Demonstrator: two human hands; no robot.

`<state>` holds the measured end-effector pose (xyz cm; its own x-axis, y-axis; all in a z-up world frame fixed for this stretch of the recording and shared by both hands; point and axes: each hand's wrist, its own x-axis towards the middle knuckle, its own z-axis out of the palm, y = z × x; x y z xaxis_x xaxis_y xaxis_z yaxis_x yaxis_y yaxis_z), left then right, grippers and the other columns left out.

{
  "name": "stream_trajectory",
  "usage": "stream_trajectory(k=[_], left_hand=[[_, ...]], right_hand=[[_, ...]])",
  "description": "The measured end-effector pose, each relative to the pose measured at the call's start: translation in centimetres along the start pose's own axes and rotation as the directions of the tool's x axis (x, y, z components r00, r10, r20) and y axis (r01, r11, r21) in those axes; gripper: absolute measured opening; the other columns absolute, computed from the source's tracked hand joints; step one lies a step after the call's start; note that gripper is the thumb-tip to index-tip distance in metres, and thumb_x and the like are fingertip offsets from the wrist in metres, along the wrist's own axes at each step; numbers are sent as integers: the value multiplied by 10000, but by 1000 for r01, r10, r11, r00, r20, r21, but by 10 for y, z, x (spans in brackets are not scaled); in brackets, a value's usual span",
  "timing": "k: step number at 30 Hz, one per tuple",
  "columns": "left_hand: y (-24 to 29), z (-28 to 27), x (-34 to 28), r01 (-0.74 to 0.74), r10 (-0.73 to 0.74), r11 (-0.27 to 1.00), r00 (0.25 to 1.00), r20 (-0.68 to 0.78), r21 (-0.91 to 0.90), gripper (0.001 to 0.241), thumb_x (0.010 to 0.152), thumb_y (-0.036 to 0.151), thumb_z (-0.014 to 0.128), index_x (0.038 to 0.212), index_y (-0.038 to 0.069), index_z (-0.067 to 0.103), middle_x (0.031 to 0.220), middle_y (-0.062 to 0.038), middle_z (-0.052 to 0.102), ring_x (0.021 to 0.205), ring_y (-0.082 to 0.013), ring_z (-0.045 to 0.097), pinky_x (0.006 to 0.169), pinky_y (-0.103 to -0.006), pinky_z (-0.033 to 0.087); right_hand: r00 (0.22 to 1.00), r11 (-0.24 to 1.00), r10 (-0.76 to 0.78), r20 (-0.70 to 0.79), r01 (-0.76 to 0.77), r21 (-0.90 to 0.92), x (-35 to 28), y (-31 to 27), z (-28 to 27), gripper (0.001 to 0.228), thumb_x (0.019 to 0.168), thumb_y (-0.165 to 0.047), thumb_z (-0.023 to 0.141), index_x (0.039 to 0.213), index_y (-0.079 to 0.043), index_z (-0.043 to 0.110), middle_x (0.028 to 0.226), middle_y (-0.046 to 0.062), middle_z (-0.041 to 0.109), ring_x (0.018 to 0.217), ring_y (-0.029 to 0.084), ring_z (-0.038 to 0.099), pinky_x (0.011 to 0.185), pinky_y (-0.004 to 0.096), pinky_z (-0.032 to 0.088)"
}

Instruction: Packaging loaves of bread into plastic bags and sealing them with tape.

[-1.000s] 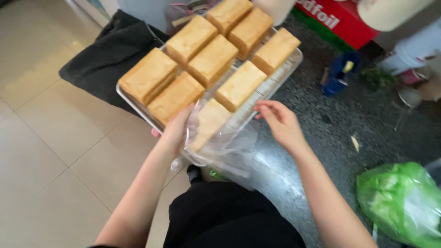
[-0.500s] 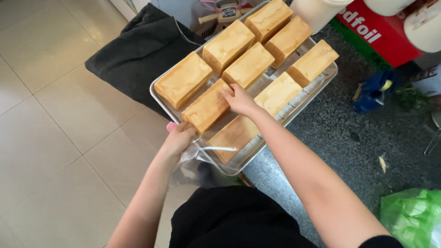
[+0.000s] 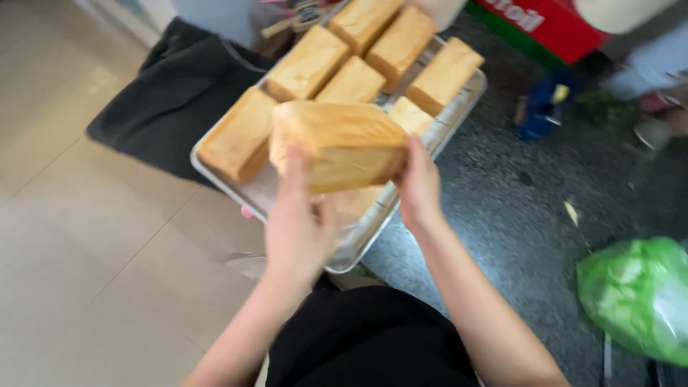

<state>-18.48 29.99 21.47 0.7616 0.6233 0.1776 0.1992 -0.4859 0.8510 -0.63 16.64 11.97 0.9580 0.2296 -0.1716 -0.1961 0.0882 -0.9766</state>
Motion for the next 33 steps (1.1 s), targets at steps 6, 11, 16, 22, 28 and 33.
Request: stream_trajectory(k=[6, 11, 16, 22, 28, 33], left_hand=[[61, 97, -25, -398, 372, 917, 838, 398, -19, 802, 781, -1, 630, 1537, 174, 427, 1644, -204, 368, 870, -353, 743, 683, -432, 595], [57, 193, -35, -611, 527, 786, 587, 615, -90, 672, 811, 75, 638, 1463, 178, 511, 1602, -192, 401, 882, -364, 739, 652, -436, 603], [57, 258, -27, -764, 588, 633, 370, 719, -124, 610, 839, 119, 624, 1439, 194, 544, 1586, -173, 419, 929, -355, 739, 687, -431, 612], [55, 279, 8, -796, 561, 574, 212, 800, -191, 572, 836, 122, 618, 1393, 242, 569, 1568, -100, 481, 978, -288, 743, 732, -423, 606], [63, 243, 26, -715, 629, 607, 164, 760, -348, 713, 794, 45, 572, 1475, 246, 507, 1472, -105, 610, 1138, -296, 705, 891, -395, 578], [107, 183, 46, -456, 370, 857, 221, 903, -240, 906, 860, -13, 578, 1655, 177, 187, 1347, -190, 577, 935, -217, 709, 804, -332, 584]], right_hand=[[937, 654, 343, 67, -290, 698, -33, 51, -164, 427, 1058, -389, 425, 1267, -90, 647, 1267, 78, 693, 1161, 216, 639, 972, 397, 512], [929, 338, 369, -3, -131, 932, -49, 169, -255, 375, 1067, -188, 379, 1296, -16, 620, 1335, 149, 667, 1220, 266, 635, 1088, 432, 489], [940, 178, 340, -28, -35, 983, -41, 217, -269, 389, 1050, -165, 356, 1295, 10, 602, 1347, 187, 653, 1250, 304, 618, 1132, 473, 455], [846, 99, 532, 10, -75, 992, -35, 224, -284, 399, 1072, -215, 357, 1333, 10, 558, 1377, 225, 615, 1298, 373, 574, 1166, 546, 402], [535, 101, 845, 6, -171, 980, -95, 218, -330, 558, 1075, -333, 400, 1373, 138, 418, 1419, 387, 471, 1326, 508, 461, 1155, 583, 332], [692, 934, 80, -718, 200, 296, -119, 55, -291, 291, 987, -130, 676, 1256, -45, 608, 1160, 60, 620, 1066, 195, 584, 953, 357, 496]])
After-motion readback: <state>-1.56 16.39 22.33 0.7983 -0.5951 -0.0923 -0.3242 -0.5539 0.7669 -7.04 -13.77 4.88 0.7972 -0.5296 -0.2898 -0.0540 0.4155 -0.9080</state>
